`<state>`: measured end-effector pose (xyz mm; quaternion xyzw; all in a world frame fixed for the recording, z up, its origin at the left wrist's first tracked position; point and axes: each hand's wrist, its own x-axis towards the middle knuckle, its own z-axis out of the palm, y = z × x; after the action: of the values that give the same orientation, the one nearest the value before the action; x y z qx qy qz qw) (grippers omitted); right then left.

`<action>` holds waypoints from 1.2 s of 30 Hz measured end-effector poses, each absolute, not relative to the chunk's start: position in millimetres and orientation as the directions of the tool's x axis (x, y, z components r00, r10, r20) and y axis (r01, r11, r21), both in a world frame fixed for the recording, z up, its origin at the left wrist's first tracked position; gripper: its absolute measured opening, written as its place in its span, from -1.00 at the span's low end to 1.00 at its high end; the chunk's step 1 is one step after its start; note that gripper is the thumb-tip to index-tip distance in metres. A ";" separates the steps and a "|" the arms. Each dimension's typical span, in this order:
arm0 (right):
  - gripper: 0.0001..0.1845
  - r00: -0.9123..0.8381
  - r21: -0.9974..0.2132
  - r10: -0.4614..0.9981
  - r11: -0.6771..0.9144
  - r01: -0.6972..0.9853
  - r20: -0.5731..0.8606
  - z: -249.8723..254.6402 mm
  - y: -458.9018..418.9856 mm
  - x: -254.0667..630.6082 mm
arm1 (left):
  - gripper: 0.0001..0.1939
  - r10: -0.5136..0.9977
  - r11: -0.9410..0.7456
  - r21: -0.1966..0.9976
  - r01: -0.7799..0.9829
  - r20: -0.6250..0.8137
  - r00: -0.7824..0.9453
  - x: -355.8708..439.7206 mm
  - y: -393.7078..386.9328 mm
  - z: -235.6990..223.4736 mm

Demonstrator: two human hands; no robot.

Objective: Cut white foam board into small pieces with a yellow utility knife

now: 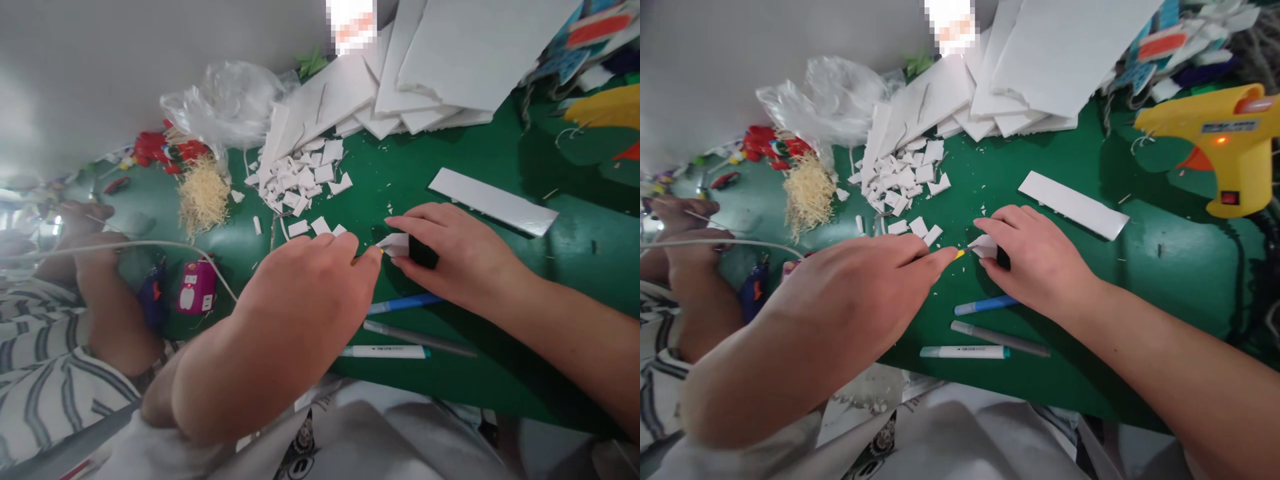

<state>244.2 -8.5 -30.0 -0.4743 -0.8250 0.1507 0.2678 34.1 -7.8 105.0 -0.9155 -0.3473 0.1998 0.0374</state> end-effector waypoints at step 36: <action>-0.87 0.091 -0.900 0.996 -0.058 0.431 -0.020 2.8 -6.2 243.5 | -0.75 0.591 -0.752 0.074 0.655 0.517 0.619 -11.9 18.2 11.8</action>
<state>243.5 -6.2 2.8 -0.6292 -0.5669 0.3647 0.3869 -11.9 18.2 11.8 -0.8977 -0.3469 -0.2647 0.0610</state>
